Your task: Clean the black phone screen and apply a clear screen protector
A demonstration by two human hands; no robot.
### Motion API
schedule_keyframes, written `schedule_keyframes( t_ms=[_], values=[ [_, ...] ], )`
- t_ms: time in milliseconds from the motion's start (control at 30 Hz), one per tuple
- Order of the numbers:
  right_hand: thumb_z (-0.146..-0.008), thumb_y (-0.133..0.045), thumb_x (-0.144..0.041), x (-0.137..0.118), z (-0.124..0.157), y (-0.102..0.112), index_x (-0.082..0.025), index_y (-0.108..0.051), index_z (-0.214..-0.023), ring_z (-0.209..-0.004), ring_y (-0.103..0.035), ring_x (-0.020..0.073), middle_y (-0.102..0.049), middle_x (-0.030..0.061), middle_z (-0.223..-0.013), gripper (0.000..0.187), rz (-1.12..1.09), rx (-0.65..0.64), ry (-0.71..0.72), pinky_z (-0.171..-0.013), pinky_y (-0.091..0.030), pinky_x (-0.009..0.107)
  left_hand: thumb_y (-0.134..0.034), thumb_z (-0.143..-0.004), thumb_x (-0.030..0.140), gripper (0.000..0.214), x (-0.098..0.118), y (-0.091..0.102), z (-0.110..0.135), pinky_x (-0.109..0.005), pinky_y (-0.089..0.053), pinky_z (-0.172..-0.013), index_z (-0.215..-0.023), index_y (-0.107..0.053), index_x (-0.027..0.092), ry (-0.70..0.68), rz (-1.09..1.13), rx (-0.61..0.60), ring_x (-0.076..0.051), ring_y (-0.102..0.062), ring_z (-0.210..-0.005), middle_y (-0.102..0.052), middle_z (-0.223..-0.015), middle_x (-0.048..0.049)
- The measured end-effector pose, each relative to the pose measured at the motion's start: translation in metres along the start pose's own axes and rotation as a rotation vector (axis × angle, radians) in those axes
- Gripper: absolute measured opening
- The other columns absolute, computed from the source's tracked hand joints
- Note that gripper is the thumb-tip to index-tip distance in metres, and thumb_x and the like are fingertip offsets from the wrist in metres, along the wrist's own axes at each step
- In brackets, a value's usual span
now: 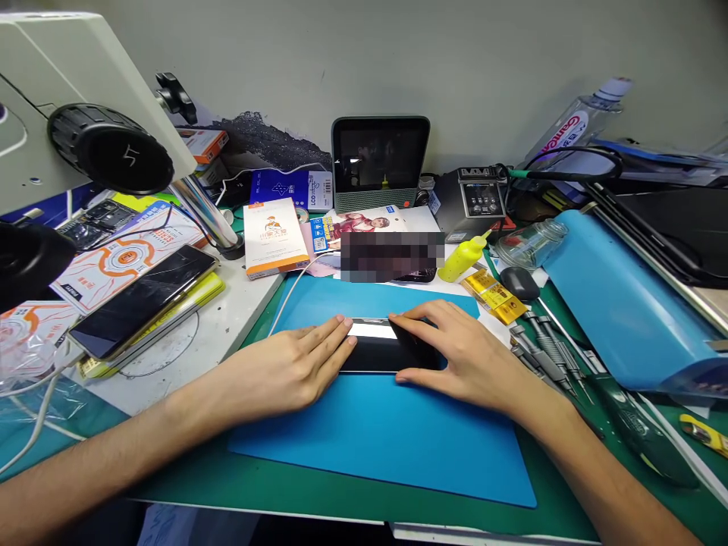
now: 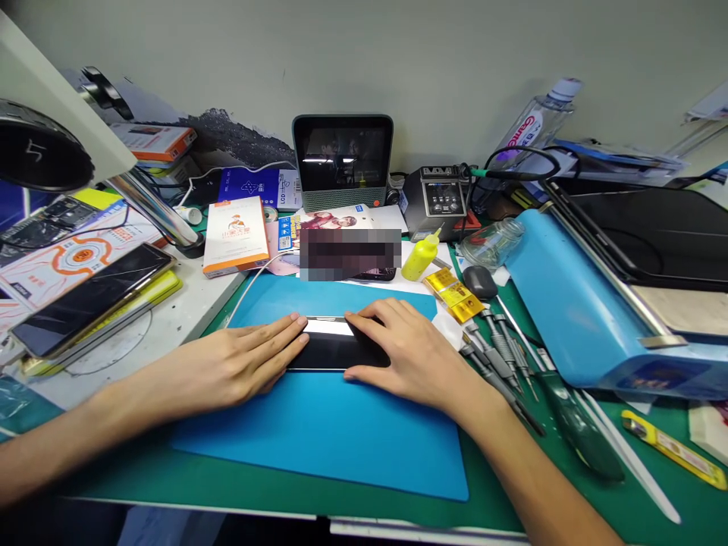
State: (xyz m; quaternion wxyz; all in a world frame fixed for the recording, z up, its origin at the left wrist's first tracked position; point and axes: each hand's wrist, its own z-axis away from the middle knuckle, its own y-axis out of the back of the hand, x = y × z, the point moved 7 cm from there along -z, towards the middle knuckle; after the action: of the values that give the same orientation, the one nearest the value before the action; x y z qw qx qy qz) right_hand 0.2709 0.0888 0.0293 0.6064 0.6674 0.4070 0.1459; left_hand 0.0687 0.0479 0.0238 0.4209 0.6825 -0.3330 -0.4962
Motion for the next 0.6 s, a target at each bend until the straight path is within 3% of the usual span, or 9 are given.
schedule_keyframes(
  t_ms=[267,600],
  values=[
    [-0.091,-0.075,-0.056,0.0,-0.001,0.0,-0.022,-0.062,-0.143,-0.107,-0.067,0.0314,-0.07,0.0138,-0.119,0.064,-0.032,0.009,-0.015,-0.091,-0.059,0.05,-0.054,-0.1,0.006,0.038,-0.002,0.008,-0.004,-0.041,-0.062,-0.1,-0.136,-0.064,-0.003,-0.018,0.017,0.013,-0.036,-0.069,-0.129,-0.067,-0.14,-0.0279],
    [-0.092,-0.073,-0.057,0.001,-0.001,-0.002,-0.017,-0.061,-0.143,-0.108,-0.066,0.0312,-0.068,0.0149,-0.12,0.066,-0.007,-0.009,-0.008,-0.092,-0.058,0.049,-0.049,-0.104,0.014,0.037,-0.008,0.001,-0.001,-0.04,-0.065,-0.097,-0.136,-0.063,-0.001,0.02,0.087,0.045,-0.034,-0.069,-0.129,-0.067,-0.14,-0.0256]
  ],
)
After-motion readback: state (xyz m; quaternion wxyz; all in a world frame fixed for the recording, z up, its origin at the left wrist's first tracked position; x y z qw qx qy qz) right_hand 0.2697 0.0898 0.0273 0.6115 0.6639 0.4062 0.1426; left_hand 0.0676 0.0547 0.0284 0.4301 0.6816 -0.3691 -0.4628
